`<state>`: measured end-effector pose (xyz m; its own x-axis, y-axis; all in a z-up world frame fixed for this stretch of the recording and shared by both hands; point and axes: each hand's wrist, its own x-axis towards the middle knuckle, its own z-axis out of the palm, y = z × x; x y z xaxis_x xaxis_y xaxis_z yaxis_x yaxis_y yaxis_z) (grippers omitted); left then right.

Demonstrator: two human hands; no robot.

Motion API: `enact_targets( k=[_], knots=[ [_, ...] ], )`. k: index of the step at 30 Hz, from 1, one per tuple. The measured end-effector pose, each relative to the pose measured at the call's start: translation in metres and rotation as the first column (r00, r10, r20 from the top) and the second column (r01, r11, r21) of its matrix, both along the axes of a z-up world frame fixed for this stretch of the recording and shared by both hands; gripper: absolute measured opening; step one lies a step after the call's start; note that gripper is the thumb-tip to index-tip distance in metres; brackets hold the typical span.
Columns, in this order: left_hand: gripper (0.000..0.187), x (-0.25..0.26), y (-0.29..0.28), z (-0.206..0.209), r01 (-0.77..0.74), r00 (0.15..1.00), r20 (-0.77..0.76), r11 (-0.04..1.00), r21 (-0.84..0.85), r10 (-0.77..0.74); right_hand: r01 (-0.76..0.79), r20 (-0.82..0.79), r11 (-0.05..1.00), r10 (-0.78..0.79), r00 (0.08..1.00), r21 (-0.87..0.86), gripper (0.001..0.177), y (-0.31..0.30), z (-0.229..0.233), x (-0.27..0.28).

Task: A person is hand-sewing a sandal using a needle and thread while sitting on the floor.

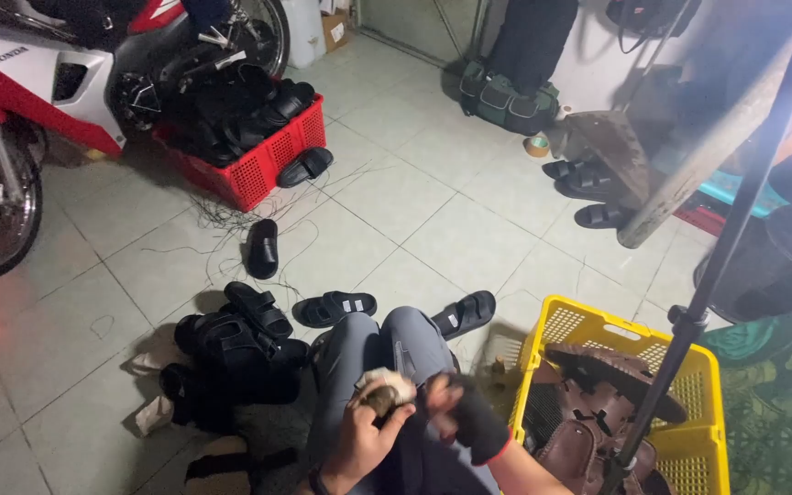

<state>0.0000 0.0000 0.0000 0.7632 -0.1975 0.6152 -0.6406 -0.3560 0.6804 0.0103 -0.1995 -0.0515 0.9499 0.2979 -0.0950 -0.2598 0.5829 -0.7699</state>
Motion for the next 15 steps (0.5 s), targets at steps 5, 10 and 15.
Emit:
enact_targets(
  k=[5, 10, 15],
  knots=[
    [0.072, 0.014, 0.008, -0.044, -0.005, 0.985, -0.165, 0.971, 0.24, 0.046, 0.414, -0.009, 0.806, -0.453, 0.892, 0.423, 0.019, -0.059, 0.075, 0.053],
    [0.058, 0.017, 0.013, -0.034, 0.073, 0.808, -0.507, 0.804, 0.59, 0.299, 0.698, 0.079, 0.59, -0.738, 0.67, -0.405, 0.046, -0.028, 0.102, 0.057],
    [0.06, 0.024, 0.023, -0.035, 0.153, 0.886, -0.414, 0.71, 0.687, 0.209, 0.327, 0.517, 0.523, 0.27, 0.812, -0.787, 0.032, 0.003, 0.024, 0.028]
  ],
)
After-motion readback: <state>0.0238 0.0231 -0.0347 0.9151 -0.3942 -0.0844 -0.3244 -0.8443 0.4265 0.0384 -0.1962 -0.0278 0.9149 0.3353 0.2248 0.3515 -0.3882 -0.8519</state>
